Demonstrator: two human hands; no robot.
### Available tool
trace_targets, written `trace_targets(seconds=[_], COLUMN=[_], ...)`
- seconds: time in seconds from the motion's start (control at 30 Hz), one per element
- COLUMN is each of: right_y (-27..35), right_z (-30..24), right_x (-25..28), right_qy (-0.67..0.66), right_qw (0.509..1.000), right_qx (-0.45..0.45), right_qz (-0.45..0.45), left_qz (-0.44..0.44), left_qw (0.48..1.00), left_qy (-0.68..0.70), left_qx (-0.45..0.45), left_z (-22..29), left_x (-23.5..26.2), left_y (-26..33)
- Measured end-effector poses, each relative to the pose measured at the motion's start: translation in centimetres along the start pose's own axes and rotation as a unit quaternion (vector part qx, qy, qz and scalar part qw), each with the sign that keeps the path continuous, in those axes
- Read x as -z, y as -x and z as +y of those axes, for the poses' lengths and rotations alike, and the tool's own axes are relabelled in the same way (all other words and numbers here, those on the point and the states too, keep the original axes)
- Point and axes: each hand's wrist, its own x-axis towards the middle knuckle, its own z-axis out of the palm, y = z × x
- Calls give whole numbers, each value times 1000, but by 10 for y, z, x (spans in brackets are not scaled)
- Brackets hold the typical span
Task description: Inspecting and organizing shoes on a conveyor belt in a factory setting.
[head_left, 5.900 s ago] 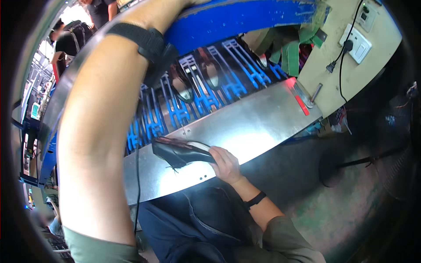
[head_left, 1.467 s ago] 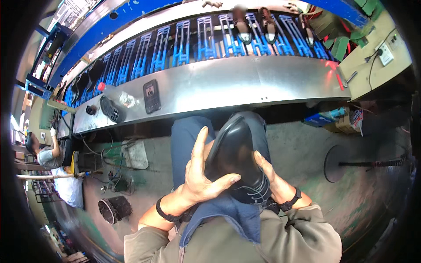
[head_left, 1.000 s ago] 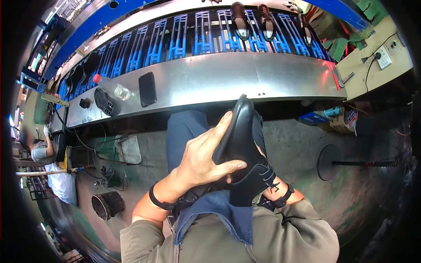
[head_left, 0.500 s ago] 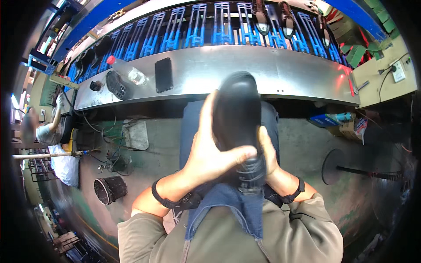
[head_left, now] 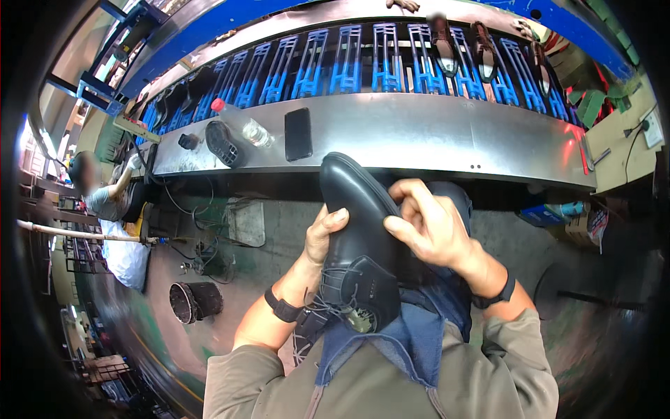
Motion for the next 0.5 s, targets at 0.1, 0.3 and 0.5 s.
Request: trace_targets(seconds=[0.1,0.3,0.5], right_y=[-19,-12,-10], right_z=[-10,-29,-31], right_x=[0,20,28], right_qy=[16,29,67], right_qw=[997,995,990], right_qx=[75,78,106], right_qz=[-17,-53,-57], left_qz=[-26,12,22], left_qw=[998,915,876], left_qy=[-45,-366,-460], left_qx=[46,-171,-144], left_z=[-7,14,22], left_x=[-4,-42,-56], left_y=[-4,-10,-6])
